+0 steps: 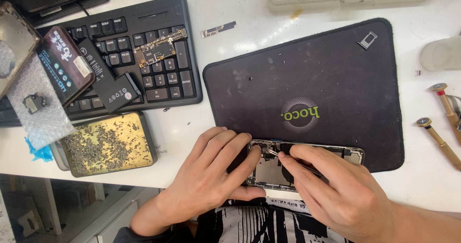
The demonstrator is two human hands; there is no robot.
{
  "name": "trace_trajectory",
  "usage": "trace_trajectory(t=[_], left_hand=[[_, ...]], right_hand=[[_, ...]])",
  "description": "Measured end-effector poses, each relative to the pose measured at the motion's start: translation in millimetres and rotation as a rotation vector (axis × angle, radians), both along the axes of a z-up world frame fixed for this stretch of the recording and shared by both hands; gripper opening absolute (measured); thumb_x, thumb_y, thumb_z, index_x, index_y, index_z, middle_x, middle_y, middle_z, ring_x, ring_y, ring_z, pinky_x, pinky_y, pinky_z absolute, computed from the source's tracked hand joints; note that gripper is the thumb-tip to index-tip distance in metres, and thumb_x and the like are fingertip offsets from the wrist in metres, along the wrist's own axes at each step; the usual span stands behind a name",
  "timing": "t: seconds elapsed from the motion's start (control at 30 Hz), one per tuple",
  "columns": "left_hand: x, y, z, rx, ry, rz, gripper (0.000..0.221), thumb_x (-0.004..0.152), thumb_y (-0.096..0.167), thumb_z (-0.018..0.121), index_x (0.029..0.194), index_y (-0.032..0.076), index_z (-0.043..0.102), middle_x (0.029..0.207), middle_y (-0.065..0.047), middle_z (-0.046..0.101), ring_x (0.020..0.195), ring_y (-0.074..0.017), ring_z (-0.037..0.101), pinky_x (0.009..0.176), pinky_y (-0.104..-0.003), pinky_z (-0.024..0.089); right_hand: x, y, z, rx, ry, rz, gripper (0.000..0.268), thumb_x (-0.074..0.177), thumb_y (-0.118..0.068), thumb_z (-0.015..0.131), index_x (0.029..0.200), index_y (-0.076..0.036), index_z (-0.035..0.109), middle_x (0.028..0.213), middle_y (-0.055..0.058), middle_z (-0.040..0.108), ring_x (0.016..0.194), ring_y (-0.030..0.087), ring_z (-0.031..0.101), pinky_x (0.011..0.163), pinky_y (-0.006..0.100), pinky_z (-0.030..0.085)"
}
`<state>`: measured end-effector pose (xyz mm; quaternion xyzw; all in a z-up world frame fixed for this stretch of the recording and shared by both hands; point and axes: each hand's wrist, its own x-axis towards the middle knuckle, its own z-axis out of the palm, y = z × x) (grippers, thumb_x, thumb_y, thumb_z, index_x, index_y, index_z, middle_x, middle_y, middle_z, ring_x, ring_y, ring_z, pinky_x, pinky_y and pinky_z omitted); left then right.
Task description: The person disassembles a smartphone by removing screws and prying open the casing. They use a screwdriver and tweezers to detach internal components and separate the back cover from the frame.
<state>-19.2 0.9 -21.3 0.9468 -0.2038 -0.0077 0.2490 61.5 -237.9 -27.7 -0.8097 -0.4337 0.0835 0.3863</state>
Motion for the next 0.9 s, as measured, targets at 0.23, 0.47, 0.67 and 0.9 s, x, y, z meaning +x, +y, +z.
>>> trace_trajectory(t=[0.23, 0.47, 0.67, 0.9], left_hand=[[0.0, -5.5, 7.7, 0.237, -0.096, -0.061, 0.057, 0.100, 0.056, 0.061, 0.120, 0.003, 0.068, 0.124, -0.018, 0.060, 0.114, -0.0324, 0.058, 0.103, -0.051, 0.050], [6.0, -8.7, 23.9, 0.344, -0.085, -0.095, 0.057, 0.095, 0.053, 0.062, 0.119, 0.002, 0.068, 0.118, -0.015, 0.061, 0.113, -0.0311, 0.058, 0.102, -0.049, 0.049], [4.8, -4.0, 23.5, 0.190, -0.016, -0.035, 0.058, 0.092, 0.050, 0.068, 0.123, 0.001, 0.067, 0.119, -0.016, 0.059, 0.114, -0.0342, 0.056, 0.100, -0.050, 0.049], [-7.4, -2.7, 4.6, 0.116, -0.076, 0.025, 0.061, 0.094, 0.053, 0.069, 0.126, 0.002, 0.067, 0.118, -0.017, 0.057, 0.114, -0.0350, 0.055, 0.099, -0.051, 0.049]], right_hand=[[0.9, -1.1, -0.9, 0.013, 0.000, -0.001, 0.033, 0.074, 0.001, 0.077, 0.107, 0.005, 0.074, 0.104, 0.015, 0.069, 0.083, 0.021, 0.073, 0.070, 0.027, 0.062], [1.3, -0.1, 0.8, 0.048, 0.138, -0.090, 0.032, 0.076, 0.005, 0.076, 0.107, 0.003, 0.074, 0.103, 0.012, 0.070, 0.074, 0.014, 0.072, 0.061, 0.025, 0.059], [2.1, -6.3, -2.5, 0.099, 0.065, -0.066, 0.036, 0.078, 0.003, 0.076, 0.114, 0.003, 0.070, 0.100, 0.015, 0.069, 0.071, 0.015, 0.069, 0.058, 0.026, 0.057], [0.1, -14.4, 6.8, -0.052, -0.304, 0.094, 0.044, 0.073, -0.007, 0.074, 0.116, 0.000, 0.075, 0.076, 0.003, 0.057, 0.063, 0.015, 0.061, 0.053, 0.032, 0.049]])
